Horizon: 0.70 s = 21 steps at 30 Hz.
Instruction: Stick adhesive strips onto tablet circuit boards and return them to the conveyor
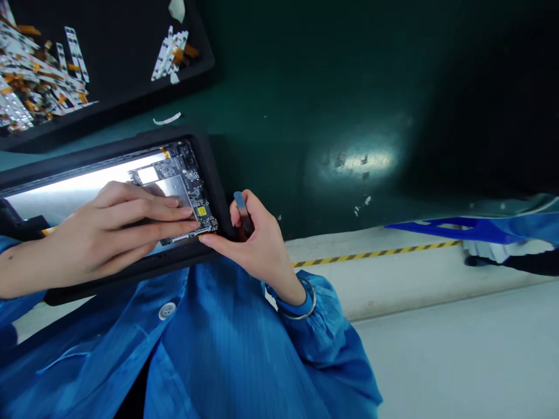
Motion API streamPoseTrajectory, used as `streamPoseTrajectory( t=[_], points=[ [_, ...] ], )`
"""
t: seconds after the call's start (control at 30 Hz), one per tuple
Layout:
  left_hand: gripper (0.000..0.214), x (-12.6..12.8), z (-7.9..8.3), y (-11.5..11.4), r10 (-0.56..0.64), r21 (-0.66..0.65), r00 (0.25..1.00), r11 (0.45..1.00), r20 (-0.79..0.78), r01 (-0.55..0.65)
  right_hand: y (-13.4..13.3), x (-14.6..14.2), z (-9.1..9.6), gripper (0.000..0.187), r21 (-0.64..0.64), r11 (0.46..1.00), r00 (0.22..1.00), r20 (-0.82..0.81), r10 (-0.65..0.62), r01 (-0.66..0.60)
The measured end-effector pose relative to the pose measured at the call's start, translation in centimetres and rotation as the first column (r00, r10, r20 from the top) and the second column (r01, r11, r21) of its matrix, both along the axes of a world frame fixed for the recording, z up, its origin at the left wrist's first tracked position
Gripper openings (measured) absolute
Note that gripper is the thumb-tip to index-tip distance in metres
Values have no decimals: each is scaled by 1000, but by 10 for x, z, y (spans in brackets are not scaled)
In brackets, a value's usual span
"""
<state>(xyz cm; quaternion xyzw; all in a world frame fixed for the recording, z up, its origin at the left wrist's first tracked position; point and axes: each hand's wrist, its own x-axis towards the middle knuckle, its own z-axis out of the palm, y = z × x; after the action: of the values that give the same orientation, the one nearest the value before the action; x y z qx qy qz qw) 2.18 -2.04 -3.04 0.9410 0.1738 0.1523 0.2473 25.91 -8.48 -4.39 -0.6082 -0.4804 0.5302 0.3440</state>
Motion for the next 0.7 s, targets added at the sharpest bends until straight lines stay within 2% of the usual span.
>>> streamPoseTrajectory(
  t=[0.17,0.4,0.57,0.7],
  points=[
    [34,0,-2,0,3,-12,1000,1000,-9,-3,-3,-3,-3,60,44,999,999,26,-28,27],
    [33,4,-6,-1,2,14,1000,1000,2,-2,-14,-10,-6,60,177,981,986,130,-105,82],
    [34,3,-5,0,-25,12,1000,1000,-5,25,-19,-15,-7,61,218,969,968,193,-161,117],
    [35,0,-4,2,-51,2,999,999,-15,51,-17,-13,-8,65,206,973,973,183,-141,103]
  ],
)
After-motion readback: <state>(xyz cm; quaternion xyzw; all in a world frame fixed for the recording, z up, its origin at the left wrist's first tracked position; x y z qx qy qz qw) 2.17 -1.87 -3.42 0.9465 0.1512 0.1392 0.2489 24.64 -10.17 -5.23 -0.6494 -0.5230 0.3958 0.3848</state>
